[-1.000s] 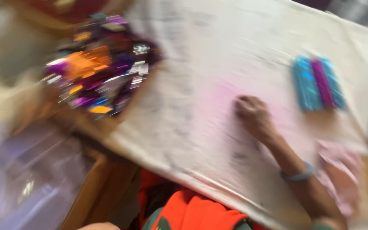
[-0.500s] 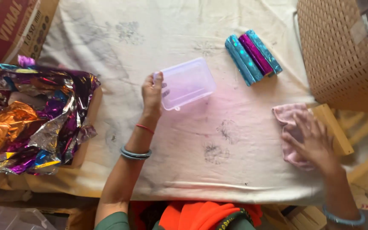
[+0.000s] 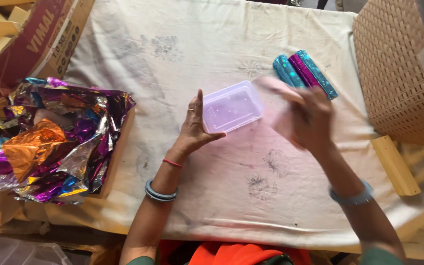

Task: The person wipes a translucent plastic container with a pink cloth, then places three rolls of shiny metallic paper inside and closes the lid. The person then picks up two small wooden blocks and wipes them with the cloth before placing them on the table.

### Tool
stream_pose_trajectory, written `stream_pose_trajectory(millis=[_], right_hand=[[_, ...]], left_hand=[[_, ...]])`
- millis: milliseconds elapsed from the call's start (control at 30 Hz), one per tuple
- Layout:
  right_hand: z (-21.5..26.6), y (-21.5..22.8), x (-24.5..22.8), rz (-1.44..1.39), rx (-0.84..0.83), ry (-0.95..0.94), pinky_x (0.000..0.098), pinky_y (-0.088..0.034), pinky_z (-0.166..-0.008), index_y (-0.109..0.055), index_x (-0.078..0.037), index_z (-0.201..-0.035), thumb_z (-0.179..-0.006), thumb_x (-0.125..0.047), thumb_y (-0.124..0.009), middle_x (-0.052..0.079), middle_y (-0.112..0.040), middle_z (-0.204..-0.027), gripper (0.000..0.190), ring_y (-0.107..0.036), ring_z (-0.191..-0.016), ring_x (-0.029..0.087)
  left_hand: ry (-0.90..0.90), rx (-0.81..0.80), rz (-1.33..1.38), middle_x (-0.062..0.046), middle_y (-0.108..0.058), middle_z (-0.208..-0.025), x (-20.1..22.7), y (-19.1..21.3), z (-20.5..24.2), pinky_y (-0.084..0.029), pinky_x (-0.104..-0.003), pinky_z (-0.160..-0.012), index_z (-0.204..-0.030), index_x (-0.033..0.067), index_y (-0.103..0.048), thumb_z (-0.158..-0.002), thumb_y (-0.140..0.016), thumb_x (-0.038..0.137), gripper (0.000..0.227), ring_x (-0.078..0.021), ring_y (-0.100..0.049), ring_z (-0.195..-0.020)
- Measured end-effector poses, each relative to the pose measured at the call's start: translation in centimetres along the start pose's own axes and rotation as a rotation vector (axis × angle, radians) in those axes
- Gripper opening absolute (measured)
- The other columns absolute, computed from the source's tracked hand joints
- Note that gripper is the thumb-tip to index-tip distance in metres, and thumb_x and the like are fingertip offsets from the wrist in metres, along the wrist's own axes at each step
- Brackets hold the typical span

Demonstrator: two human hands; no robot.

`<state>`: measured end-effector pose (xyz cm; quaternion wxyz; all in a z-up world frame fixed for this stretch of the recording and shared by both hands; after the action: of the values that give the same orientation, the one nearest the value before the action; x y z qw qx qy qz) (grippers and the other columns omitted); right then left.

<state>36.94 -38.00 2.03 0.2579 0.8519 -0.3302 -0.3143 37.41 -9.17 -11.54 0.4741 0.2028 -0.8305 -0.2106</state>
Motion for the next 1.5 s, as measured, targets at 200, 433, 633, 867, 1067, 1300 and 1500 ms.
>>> stream_pose_trajectory(millis=[200,433,633,867,1067,1300,1500], right_hand=[[-1.6,-17.8,-1.5,0.076,-0.25,0.16,0.0483,-0.047,-0.106,-0.067,-0.006,-0.132,-0.099,-0.015,-0.063,0.02,-0.063,-0.137,0.034,-0.057,-0.13,0.038],[1.8,-22.1,-10.3,0.124,-0.306,0.102,0.0424,-0.04,-0.122,-0.06,-0.007,-0.149,-0.099,-0.019,-0.057,0.011,-0.052,-0.158,0.051,-0.048,-0.147,0.027],[-2.8,-15.3,-6.5,0.126,-0.341,0.014,0.0446,-0.05,-0.09,-0.07,-0.018,-0.131,-0.098,-0.022,-0.068,0.005,-0.067,-0.117,0.033,-0.063,-0.105,0.03],[-1.1,-17.0,-4.4,0.312,-0.152,0.089,0.0356,-0.054,-0.047,-0.072,-0.005,-0.124,-0.105,-0.016,-0.064,0.014,-0.066,-0.117,0.023,-0.066,-0.069,0.023],[1.7,-16.8,-11.0,0.118,-0.156,0.261,0.0344,-0.059,-0.058,-0.071,-0.004,-0.113,-0.105,-0.018,-0.061,0.015,-0.069,-0.118,0.019,-0.07,-0.079,0.021],[0.8,-10.4,-6.1,0.276,-0.055,0.282,0.0371,-0.062,-0.072,-0.073,-0.008,-0.119,-0.1,-0.008,-0.06,0.014,-0.069,-0.127,0.023,-0.073,-0.103,0.029],[3.7,-11.5,-5.7,0.313,-0.073,0.172,0.0373,-0.059,-0.06,-0.073,0.0,-0.113,-0.101,-0.008,-0.063,0.018,-0.07,-0.12,0.018,-0.071,-0.086,0.027]], left_hand=[[0.07,0.013,-0.001,-0.024,-0.037,-0.154,-1.6,-0.1,0.1,-0.045,-0.047,-0.114,-0.163,0.0178,0.014,-0.054,-0.1,0.046,0.16,-0.0431,-0.043,-0.141],[0.035,0.097,-0.21,-0.032,-0.029,-0.167,-5.0,-2.1,1.2,-0.045,-0.049,-0.116,-0.168,0.0103,0.026,-0.078,-0.097,0.035,0.154,-0.0486,-0.038,-0.148],[0.08,0.049,-0.041,-0.024,-0.039,-0.157,-0.7,0.5,0.3,-0.049,-0.046,-0.109,-0.162,0.0146,0.015,-0.053,-0.101,0.043,0.162,-0.0426,-0.045,-0.14],[0.133,0.022,-0.082,-0.024,-0.04,-0.154,-1.2,0.1,0.4,-0.05,-0.048,-0.109,-0.163,0.015,0.014,-0.051,-0.102,0.045,0.163,-0.0424,-0.046,-0.139],[0.152,0.05,-0.156,-0.031,-0.032,-0.159,-2.3,-0.5,0.7,-0.051,-0.051,-0.103,-0.163,0.0154,0.017,-0.057,-0.102,0.039,0.162,-0.0469,-0.044,-0.136],[0.084,0.057,-0.095,-0.023,-0.037,-0.156,-0.8,0.4,0.5,-0.05,-0.048,-0.108,-0.162,0.0177,0.014,-0.05,-0.103,0.044,0.164,-0.0426,-0.044,-0.138],[0.079,0.055,-0.108,-0.023,-0.036,-0.155,-0.6,0.4,0.3,-0.048,-0.047,-0.11,-0.163,0.0145,0.007,-0.05,-0.101,0.047,0.16,-0.0423,-0.042,-0.14]])
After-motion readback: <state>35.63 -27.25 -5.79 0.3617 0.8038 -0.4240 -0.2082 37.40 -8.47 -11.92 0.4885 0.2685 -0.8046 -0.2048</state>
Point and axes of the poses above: each hand's wrist, its own z-axis away from the middle knuckle, its own y-axis out of the back of the hand, x = y × z, the point moved 9 cm from there along -z, towards the middle knuckle
